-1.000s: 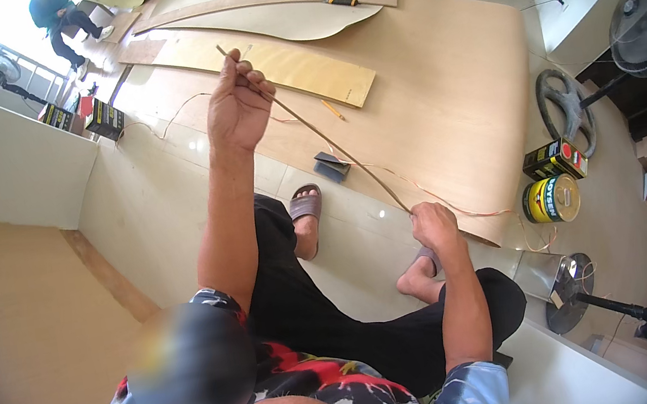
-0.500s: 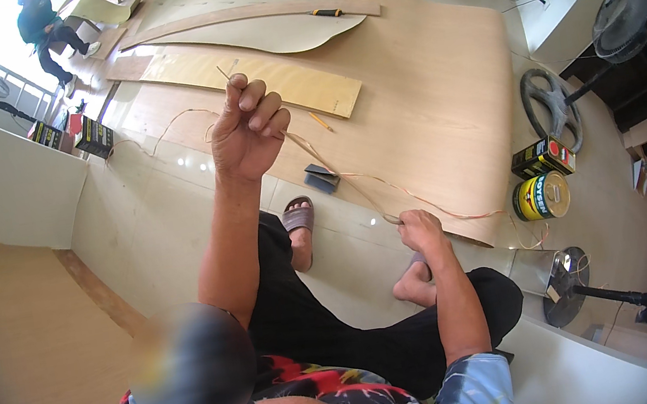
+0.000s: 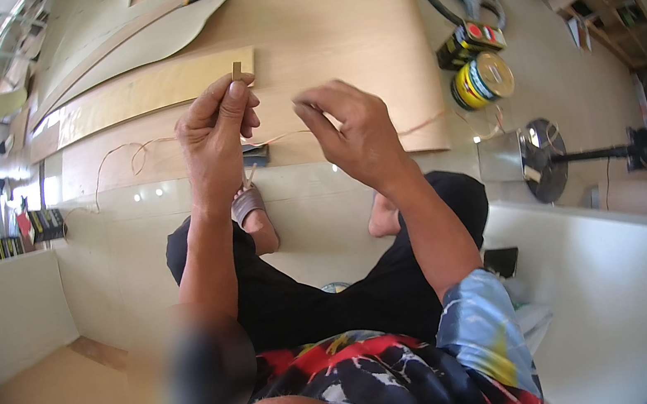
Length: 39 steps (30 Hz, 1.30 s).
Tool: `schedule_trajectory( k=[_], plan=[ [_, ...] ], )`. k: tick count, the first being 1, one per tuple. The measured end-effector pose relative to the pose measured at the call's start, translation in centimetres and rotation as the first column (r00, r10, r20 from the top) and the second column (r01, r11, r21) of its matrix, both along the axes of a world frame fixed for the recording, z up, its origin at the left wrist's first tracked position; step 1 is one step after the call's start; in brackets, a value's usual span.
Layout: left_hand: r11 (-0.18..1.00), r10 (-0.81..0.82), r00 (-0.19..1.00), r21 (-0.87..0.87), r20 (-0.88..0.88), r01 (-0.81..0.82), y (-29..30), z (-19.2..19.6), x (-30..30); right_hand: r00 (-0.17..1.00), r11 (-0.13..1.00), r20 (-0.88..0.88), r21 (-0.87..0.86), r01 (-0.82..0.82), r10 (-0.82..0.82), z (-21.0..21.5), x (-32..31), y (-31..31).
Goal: The person sits on the floor and repeatedly bends, twists, and snaps thin wooden strips by hand. They handle the strips one at a time, testing their flexibility and breaking off small pieces, then placing the pieces on the floor.
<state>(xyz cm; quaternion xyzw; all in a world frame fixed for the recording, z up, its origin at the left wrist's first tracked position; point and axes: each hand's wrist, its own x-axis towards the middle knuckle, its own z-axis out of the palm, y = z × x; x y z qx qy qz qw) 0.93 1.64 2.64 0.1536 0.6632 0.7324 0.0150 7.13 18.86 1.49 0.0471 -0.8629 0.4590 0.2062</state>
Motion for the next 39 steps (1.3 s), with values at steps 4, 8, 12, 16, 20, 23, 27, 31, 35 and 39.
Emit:
schedule_trajectory(
  k=[4, 8, 12, 16, 20, 23, 27, 31, 35, 39],
  plan=[
    [0.985, 0.022, 0.973, -0.159, -0.23, -0.06, 2.7, -0.7, 0.7, 0.969, 0.985, -0.209, -0.142, 0.103, -0.131, 1.6, -0.2, -0.3],
    [0.94, 0.005, 0.873, -0.294, -0.488, -0.17, 4.3, -1.5, 1.2, 0.935, 0.966, -0.302, -0.226, 0.122, -0.189, 0.9, -0.6, 0.0],
    [0.923, -0.002, 0.806, -0.312, -0.592, -0.226, 5.2, -1.9, 1.0, 0.935, 0.961, -0.285, -0.235, 0.146, -0.212, -0.1, -0.3, 0.7],
    [0.914, -0.005, 0.77, -0.316, -0.638, -0.256, 5.7, -2.1, 1.1, 0.93, 0.95, -0.294, -0.281, 0.136, -0.22, -0.7, 0.0, 1.0],
    [0.911, 0.0, 0.774, -0.32, -0.633, -0.261, 5.7, -2.2, 1.0, 0.932, 0.942, -0.289, -0.311, 0.125, -0.219, -1.0, -0.1, 0.9],
    [0.902, 0.025, 0.762, -0.314, -0.647, -0.297, 5.6, -2.2, 1.0, 0.928, 0.952, -0.318, -0.287, 0.102, -0.196, -1.2, -0.4, 0.6],
    [0.89, 0.056, 0.707, -0.285, -0.705, -0.355, 5.5, -2.4, 0.9, 0.923, 0.944, -0.333, -0.32, 0.082, -0.193, -1.5, -0.3, -0.1],
    [0.849, 0.06, 0.558, -0.252, -0.827, -0.465, 5.2, -2.6, 0.5, 0.939, 0.908, -0.291, -0.416, 0.05, -0.185, -1.7, 0.0, -0.5],
    [0.854, 0.053, 0.527, -0.235, -0.849, -0.464, 4.9, -2.5, 0.5, 0.946, 0.863, -0.288, -0.505, -0.016, -0.151, -1.6, -0.2, -0.6],
    [0.868, 0.052, 0.582, -0.251, -0.812, -0.428, 4.8, -2.4, 0.9, 0.95, 0.833, -0.274, -0.553, -0.026, -0.153, -1.4, -0.1, -0.8]
  ],
)
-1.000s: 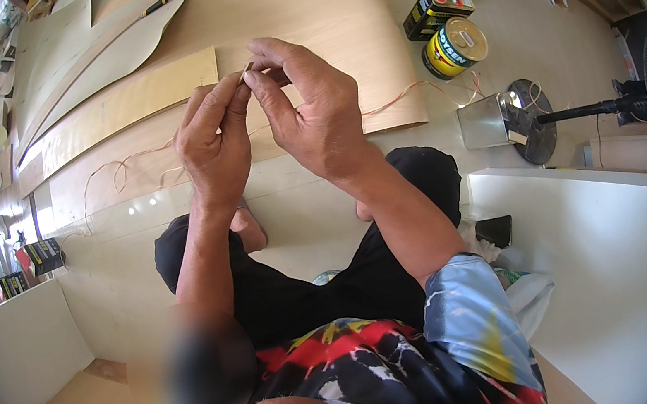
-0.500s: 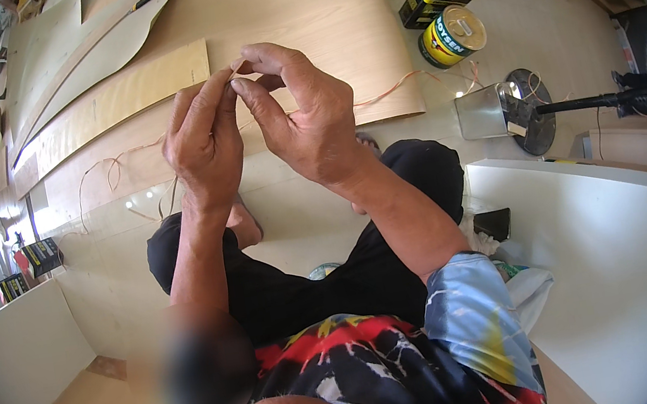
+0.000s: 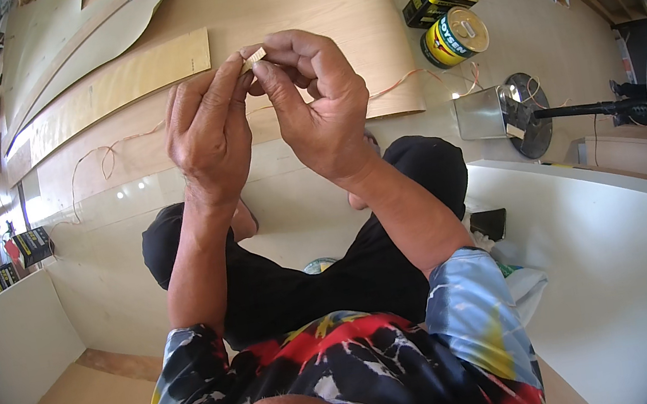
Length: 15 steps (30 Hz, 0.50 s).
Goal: The person sits on the floor and repeatedly bends, twists, and snaps thin wooden strips by hand. They handle the strips one at a time, testing their flexibility and breaking off small pieces, then placing the pieces on the floor.
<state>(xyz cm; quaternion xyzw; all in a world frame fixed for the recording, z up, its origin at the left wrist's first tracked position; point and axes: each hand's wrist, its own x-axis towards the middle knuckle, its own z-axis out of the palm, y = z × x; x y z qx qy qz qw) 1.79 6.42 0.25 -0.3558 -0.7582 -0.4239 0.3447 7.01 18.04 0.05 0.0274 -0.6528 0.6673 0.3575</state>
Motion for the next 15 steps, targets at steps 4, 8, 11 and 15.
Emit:
schedule_trajectory(
  k=[4, 8, 11, 15],
  plan=[
    [0.993, -0.058, 0.998, 0.103, 0.023, 0.056, 0.19, -0.39, -0.28, 1.0, 1.0, 0.0, -0.009, -0.008, 0.008, -0.01, 0.15, 0.03],
    [0.981, -0.154, 0.977, 0.144, 0.146, 0.133, 0.03, -0.61, -0.38, 1.0, 0.994, 0.03, 0.106, -0.012, 0.009, -0.04, 0.23, 0.51],
    [0.975, -0.183, 0.959, 0.162, 0.217, 0.149, -0.07, -0.52, -0.12, 0.998, 0.993, 0.059, 0.114, -0.004, -0.002, -0.01, 0.31, 0.68],
    [0.966, -0.224, 0.91, 0.205, 0.35, 0.159, -0.1, -0.34, 0.36, 0.998, 0.991, 0.064, 0.136, 0.005, -0.014, 0.11, 0.24, 0.81]
  ],
)
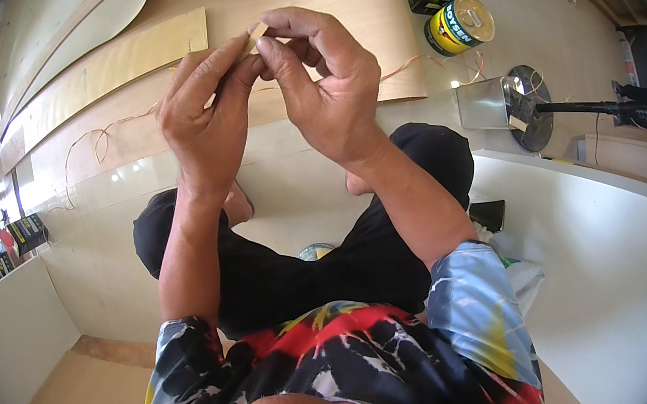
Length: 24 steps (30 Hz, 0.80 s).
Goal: The person sits on the floor and repeatedly bends, twists, and snaps thin wooden strips by hand. They handle the strips one at a time, testing their flexibility and breaking off small pieces, then placing the pieces on the floor.
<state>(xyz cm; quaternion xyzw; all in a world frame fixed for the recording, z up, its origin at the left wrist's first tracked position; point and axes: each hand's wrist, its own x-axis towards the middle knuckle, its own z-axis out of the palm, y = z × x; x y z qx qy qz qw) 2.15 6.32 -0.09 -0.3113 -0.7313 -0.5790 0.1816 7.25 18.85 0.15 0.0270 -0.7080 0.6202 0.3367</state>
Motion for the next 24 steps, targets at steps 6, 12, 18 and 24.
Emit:
schedule_trajectory(
  k=[6, 12, 18, 24],
  plan=[
    [0.997, -0.074, 0.946, 0.056, 0.315, 0.059, 0.0, 0.4, 0.2, 0.999, 0.998, 0.041, -0.048, -0.029, 0.031, 0.2, -0.2, 0.4],
    [0.988, -0.128, 0.805, 0.142, 0.58, 0.055, 0.1, 1.1, 0.8, 0.995, 0.991, 0.076, -0.128, -0.049, 0.059, 0.5, -0.1, 0.5],
    [0.972, -0.197, 0.745, 0.226, 0.638, 0.063, 0.2, 1.0, 0.6, 0.989, 0.979, 0.115, -0.191, -0.065, 0.088, 0.7, 0.0, 0.9],
    [0.96, -0.238, 0.712, 0.271, 0.661, 0.07, 0.5, 0.6, 0.6, 0.982, 0.964, 0.157, -0.257, -0.063, 0.106, 0.6, -0.1, 1.3]
  ],
)
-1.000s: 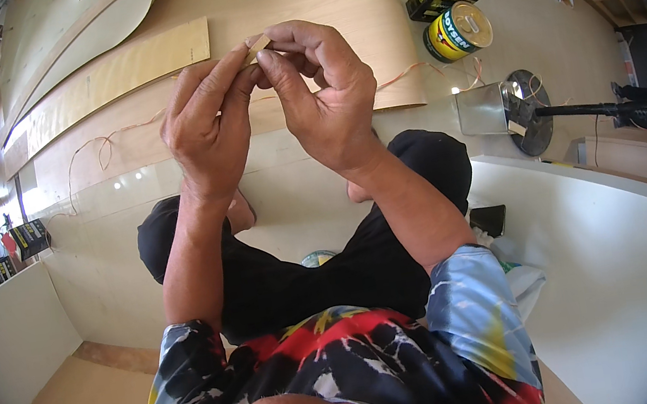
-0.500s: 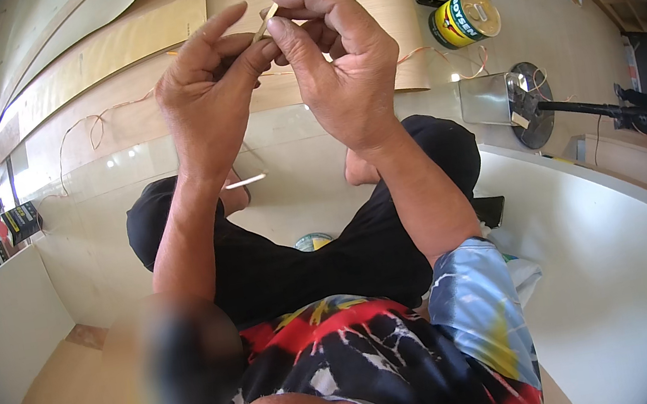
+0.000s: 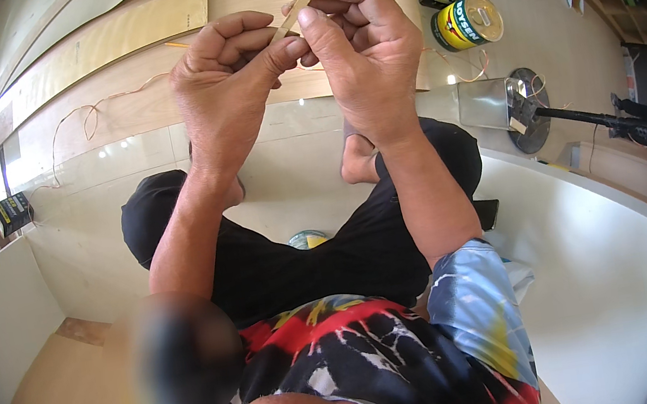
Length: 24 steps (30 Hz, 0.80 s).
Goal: The person sits on the floor and repeatedly bends, twists, and snaps thin wooden strips by hand. They handle the strips one at a time, testing their flexibility and breaking off small pieces, then placing the pieces on the floor.
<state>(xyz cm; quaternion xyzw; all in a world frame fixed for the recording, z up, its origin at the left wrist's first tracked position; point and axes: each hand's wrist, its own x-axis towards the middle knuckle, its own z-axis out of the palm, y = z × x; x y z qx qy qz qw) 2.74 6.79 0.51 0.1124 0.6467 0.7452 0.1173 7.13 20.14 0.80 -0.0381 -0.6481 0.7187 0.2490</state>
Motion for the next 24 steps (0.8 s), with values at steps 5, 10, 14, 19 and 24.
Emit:
schedule_trajectory(
  k=[5, 10, 14, 19, 24],
  plan=[
    [0.998, -0.022, 0.999, 0.053, 0.028, 0.021, 0.07, -0.28, -0.13, 1.0, 0.997, -0.01, 0.071, -0.015, 0.016, 0.11, -0.02, 0.14],
    [0.999, -0.037, 0.999, -0.016, -0.019, 0.037, 0.21, -0.28, 0.23, 0.999, 0.995, 0.023, 0.088, -0.044, 0.042, 0.43, -0.05, 0.33],
    [0.999, -0.046, 0.999, -0.029, -0.023, 0.045, 0.18, -0.4, 0.32, 0.998, 0.995, 0.028, 0.074, -0.066, 0.064, 0.43, -0.02, 0.53],
    [0.996, -0.072, 0.997, -0.047, 0.008, 0.072, 0.2, -0.78, 0.17, 0.996, 0.994, 0.076, 0.094, -0.058, 0.051, 0.28, 0.12, 0.82],
    [0.995, -0.096, 0.994, -0.026, 0.057, 0.097, 0.31, -0.65, -0.02, 0.991, 0.993, 0.117, 0.096, -0.069, 0.058, 0.54, 0.18, 0.89]
  ],
)
